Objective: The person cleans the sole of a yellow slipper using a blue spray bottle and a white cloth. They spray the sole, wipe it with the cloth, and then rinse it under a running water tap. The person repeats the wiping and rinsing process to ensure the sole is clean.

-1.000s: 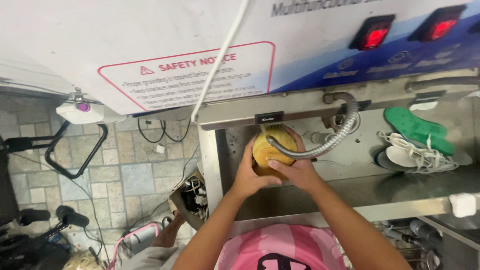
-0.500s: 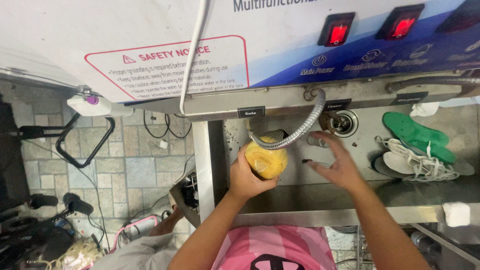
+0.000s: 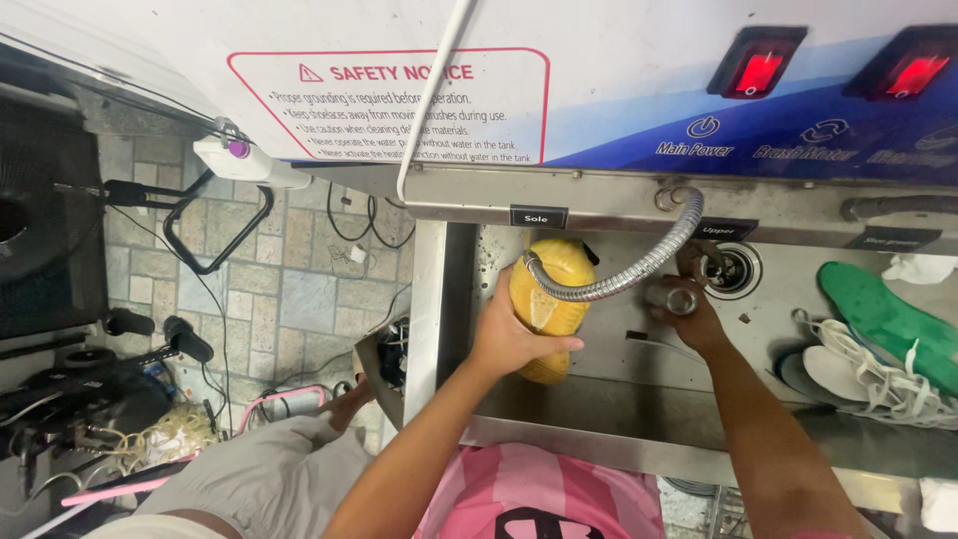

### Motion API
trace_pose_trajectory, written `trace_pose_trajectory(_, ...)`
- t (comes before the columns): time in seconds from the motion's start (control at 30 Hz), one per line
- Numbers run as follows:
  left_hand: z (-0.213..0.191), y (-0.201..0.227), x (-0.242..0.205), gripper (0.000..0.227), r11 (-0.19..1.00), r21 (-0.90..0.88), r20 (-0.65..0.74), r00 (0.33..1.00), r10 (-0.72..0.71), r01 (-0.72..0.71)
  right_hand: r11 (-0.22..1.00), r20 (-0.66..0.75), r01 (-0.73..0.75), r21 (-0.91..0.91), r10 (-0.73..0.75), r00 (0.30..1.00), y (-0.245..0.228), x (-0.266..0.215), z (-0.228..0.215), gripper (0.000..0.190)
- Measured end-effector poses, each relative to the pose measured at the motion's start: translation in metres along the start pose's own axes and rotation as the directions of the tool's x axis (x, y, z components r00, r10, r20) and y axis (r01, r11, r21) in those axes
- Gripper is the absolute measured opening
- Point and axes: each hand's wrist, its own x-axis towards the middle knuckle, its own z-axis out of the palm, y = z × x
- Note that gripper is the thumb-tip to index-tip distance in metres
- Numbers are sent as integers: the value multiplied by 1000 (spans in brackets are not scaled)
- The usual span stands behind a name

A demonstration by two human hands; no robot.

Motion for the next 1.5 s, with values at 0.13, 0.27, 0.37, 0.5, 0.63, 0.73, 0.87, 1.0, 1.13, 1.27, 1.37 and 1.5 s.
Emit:
trace_pose_trajectory(0.13, 7, -30, 9, 85, 950, -311, 41, 999, 19, -6, 995, 17, -42, 93, 40, 999, -20, -4, 5, 56)
trace_pose_trajectory(0.27, 13, -65, 19, 61, 888, -449, 51, 995, -83, 97, 998, 36, 67, 19, -67, 997, -98, -36, -4, 53)
trace_pose_trajectory(0.37, 17, -84, 23, 53, 879, -415, 51, 970, -236, 236, 981, 39, 152, -122, -148, 988, -179, -65, -10, 62)
trace_pose_trajectory(0.5, 16, -88, 24, 49, 937, -305, 48, 985, -165, 172, 954, 36, 152, -256, -148, 988, -264, -94, -4, 71)
trace_pose_trajectory(0.63, 16, -75, 23, 51, 937, -301, 63, 984, -165, 176, 882, 1, 305, -360, -327, 945, -305, -96, 8, 67)
trace_pose_trajectory(0.73, 10, -67, 21, 53, 946, -291, 77, 989, -125, 143, 785, 0, 328, -525, -386, 923, -317, -89, 17, 63)
trace_pose_trajectory(0.87, 1, -66, 22, 53, 928, -301, 123, 974, -189, 218, 743, 6, 290, -603, -360, 933, -323, -79, 24, 65)
trace_pose_trajectory(1.0, -6, -66, 23, 53, 938, -287, 114, 979, -170, 197, 735, 1, 233, -637, -301, 954, -332, -74, 30, 64)
trace_pose_trajectory(1.13, -10, -69, 26, 55, 949, -232, 98, 976, -193, 211, 673, 36, 302, -676, -379, 925, -346, -72, 34, 62)
trace_pose_trajectory(1.27, -10, -80, 32, 63, 965, -186, 81, 981, -174, 186, 650, 80, 324, -688, -375, 923, -359, -71, 36, 60)
trace_pose_trajectory(1.37, -7, -92, 39, 65, 948, -220, 76, 973, -219, 231, 641, 123, 388, -663, -418, 900, -359, -72, 33, 57)
trace_pose_trajectory(1.5, -6, -103, 46, 65, 924, -248, 40, 956, -291, 291, 617, 135, 391, -683, -420, 898, -338, -76, 33, 56)
